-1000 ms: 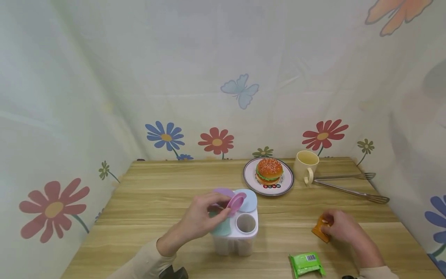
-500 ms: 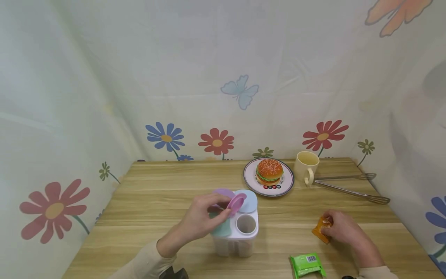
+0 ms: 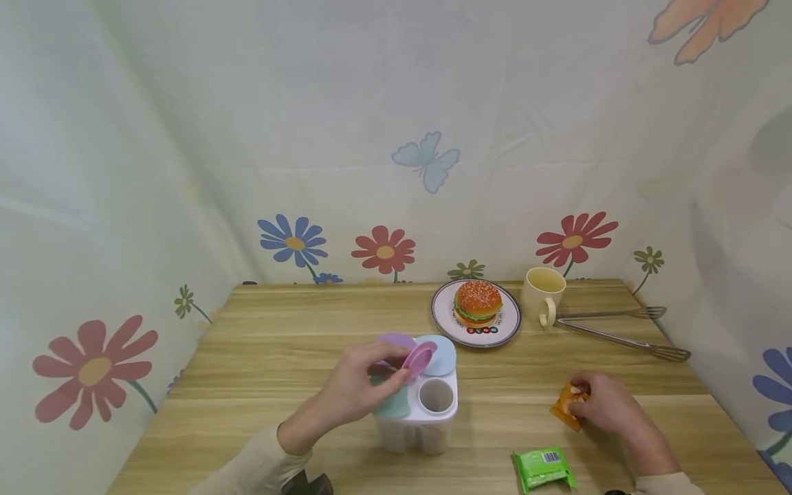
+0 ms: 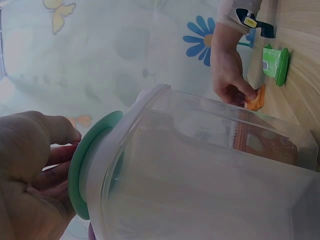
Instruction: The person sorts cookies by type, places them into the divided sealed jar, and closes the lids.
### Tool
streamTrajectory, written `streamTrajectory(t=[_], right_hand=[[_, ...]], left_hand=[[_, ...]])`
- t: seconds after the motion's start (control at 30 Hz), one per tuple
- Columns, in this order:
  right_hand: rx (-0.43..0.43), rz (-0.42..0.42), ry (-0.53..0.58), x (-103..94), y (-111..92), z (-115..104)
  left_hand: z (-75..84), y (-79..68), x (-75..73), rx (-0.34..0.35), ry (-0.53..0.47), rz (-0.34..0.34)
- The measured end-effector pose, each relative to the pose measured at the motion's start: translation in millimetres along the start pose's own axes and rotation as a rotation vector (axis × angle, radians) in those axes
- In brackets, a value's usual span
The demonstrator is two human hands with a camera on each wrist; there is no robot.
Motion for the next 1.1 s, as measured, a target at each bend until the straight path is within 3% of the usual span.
streamTrajectory(t=[0.2, 0.8, 1.1], right_hand=[[0.007, 0.005, 0.017, -0.4, 0.2, -1.9], [-0.047, 0.16, 0.03, -6.0, -5.9, -10.2], [-0.117, 0.193, 0.045, -8.6, -9.9, -17.4]], left_hand=[[-0.6, 0.4, -0.4, -0.001, 0.002, -0.006], [-1.4, -0.3, 0.9, 0.005, -0.008, 0.0], [-1.8, -0.7, 1.1, 0.01, -0.011, -0.003]])
Point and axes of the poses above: each hand's wrist, its own y-axis towards the middle knuckle, its own x-axis out of the palm, z = x × y, the point moved 7 cm from there along y, towards the middle knuckle, and after that the axes turned 8 degrees about x, right-handed, at the moved point
